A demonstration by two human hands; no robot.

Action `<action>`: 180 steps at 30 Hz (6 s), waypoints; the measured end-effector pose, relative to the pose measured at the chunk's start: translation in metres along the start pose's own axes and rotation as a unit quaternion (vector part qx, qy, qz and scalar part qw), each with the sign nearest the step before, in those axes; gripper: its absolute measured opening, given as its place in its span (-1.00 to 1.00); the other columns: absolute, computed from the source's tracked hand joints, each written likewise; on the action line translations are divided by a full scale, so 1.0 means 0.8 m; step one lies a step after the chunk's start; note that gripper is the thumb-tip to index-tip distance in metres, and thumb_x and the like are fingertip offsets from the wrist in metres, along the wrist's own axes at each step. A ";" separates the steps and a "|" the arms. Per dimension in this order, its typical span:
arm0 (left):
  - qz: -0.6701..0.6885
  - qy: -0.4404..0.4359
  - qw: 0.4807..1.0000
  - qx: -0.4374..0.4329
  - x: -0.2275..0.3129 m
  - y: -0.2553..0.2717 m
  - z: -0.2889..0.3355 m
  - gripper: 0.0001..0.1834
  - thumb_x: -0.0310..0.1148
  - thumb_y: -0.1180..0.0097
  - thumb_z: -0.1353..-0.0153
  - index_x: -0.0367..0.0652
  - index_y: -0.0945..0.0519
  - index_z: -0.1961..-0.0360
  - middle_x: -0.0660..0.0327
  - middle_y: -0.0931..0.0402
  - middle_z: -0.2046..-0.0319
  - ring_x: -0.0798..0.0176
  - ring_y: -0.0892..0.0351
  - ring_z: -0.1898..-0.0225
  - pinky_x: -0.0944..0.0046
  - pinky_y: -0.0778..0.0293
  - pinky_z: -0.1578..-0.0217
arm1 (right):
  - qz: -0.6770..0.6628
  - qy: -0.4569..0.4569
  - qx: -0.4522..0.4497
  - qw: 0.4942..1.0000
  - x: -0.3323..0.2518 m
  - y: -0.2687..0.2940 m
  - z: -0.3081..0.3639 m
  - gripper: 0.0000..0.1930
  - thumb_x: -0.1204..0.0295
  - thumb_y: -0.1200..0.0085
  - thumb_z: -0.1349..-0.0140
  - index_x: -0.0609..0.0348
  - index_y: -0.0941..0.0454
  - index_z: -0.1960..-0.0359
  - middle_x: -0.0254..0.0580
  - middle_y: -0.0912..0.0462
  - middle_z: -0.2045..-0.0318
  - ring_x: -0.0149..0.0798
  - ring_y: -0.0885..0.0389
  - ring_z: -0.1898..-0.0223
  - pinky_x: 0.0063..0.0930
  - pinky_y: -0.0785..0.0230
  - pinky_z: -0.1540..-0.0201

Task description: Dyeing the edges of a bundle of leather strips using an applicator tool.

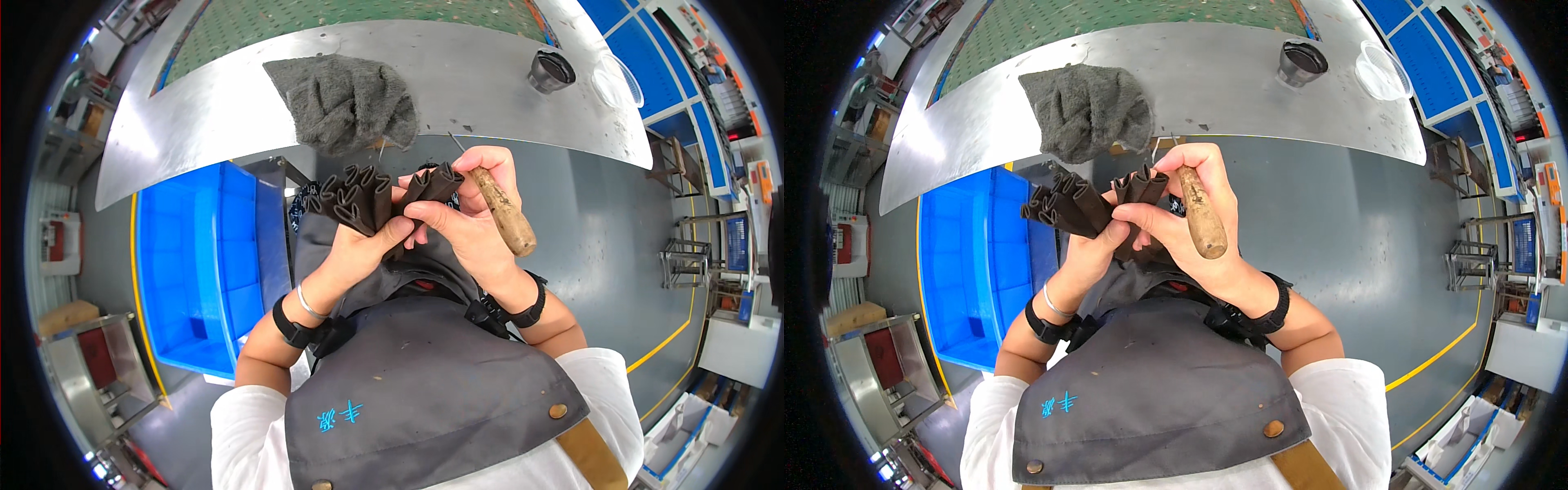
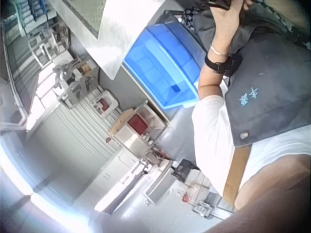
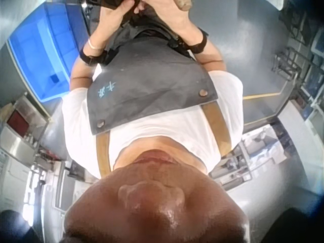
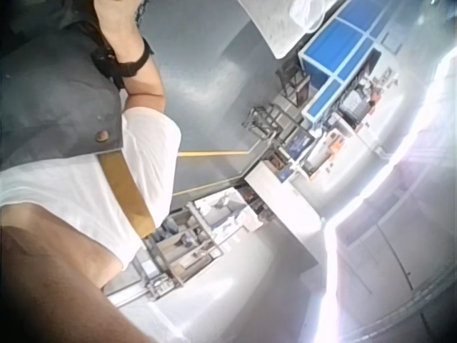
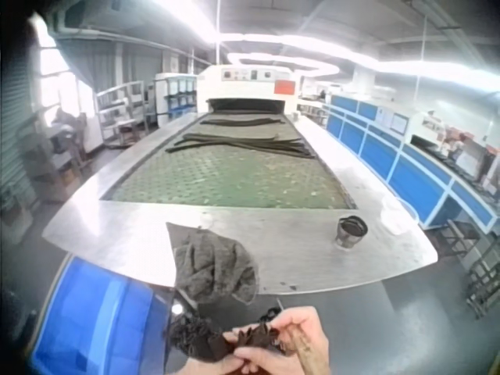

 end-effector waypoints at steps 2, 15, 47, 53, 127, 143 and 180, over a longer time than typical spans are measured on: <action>-0.016 -0.034 0.998 0.048 0.003 -0.006 0.002 -0.76 -0.28 -0.02 -0.14 -0.24 -0.41 0.28 0.28 -0.39 0.57 0.47 -0.35 0.52 0.49 -0.29 0.52 | -0.016 0.015 -0.006 1.000 0.001 0.002 0.002 -0.52 0.71 -0.15 0.11 0.18 -0.11 0.23 -0.05 -0.49 0.36 -0.36 -0.49 0.44 -0.60 -0.38 0.61; -0.223 -0.024 0.970 0.091 -0.006 0.006 0.019 -0.76 -0.40 -0.15 -0.02 -0.26 -0.46 0.28 0.22 -0.46 0.45 0.34 -0.42 0.45 0.40 -0.35 0.37 | 0.062 0.154 -0.058 0.984 -0.063 0.040 -0.007 -0.72 0.25 0.21 -0.25 0.28 -0.25 0.26 -0.06 -0.56 0.41 -0.41 -0.41 0.49 -0.56 -0.27 0.37; -0.382 -0.244 0.890 0.052 0.027 -0.012 0.004 -0.66 -0.56 -0.15 0.24 -0.30 -0.47 0.31 0.19 -0.49 0.58 0.28 -0.44 0.59 0.41 -0.32 0.54 | 0.236 0.256 -0.085 0.934 -0.075 0.020 0.013 -0.94 0.49 -0.03 -0.04 0.20 -0.48 0.52 -0.32 -0.49 0.61 -0.36 -0.26 0.58 -0.51 -0.15 0.41; -0.376 -0.250 0.890 0.060 0.026 -0.013 0.004 -0.66 -0.58 -0.15 0.24 -0.31 -0.46 0.31 0.18 -0.49 0.58 0.28 -0.44 0.59 0.41 -0.32 0.55 | 0.203 0.272 -0.080 0.937 -0.079 0.020 0.013 -0.93 0.48 -0.01 -0.06 0.20 -0.48 0.51 -0.35 -0.49 0.61 -0.38 -0.27 0.59 -0.51 -0.15 0.39; -0.358 -0.177 0.914 0.067 0.016 -0.005 -0.005 -0.69 -0.58 -0.17 0.16 -0.26 -0.48 0.30 0.19 -0.48 0.54 0.27 -0.45 0.56 0.39 -0.36 0.46 | 0.021 0.156 0.155 0.975 -0.082 0.107 -0.057 -0.70 0.21 0.09 -0.20 0.24 -0.42 0.42 -0.29 -0.45 0.43 -0.49 -0.29 0.43 -0.63 -0.15 0.31; -0.375 -0.155 0.911 0.078 0.019 -0.003 0.000 -0.69 -0.59 -0.16 0.19 -0.26 -0.50 0.31 0.16 -0.51 0.48 0.22 -0.50 0.49 0.37 -0.38 0.41 | 0.106 0.208 0.042 0.971 -0.089 0.070 -0.050 -0.79 0.33 0.05 -0.17 0.26 -0.42 0.44 -0.24 -0.47 0.44 -0.50 -0.33 0.44 -0.66 -0.18 0.33; -0.379 -0.061 0.921 0.065 0.010 -0.005 0.003 -0.73 -0.35 -0.06 -0.08 -0.31 -0.47 0.23 0.12 -0.48 0.34 0.22 -0.47 0.31 0.31 -0.35 0.22 | 0.373 0.290 0.325 0.819 -0.097 0.227 -0.108 -0.72 0.26 -0.12 -0.07 0.27 -0.47 0.52 -0.50 -0.33 0.66 -0.59 -0.18 0.59 -0.71 -0.05 0.53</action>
Point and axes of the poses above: each hand's wrist, its own z-axis away from the middle knuckle, its own y-axis out of the back of the hand, x = y × z, the point moved 4 cm from there along -z, towards the middle knuckle
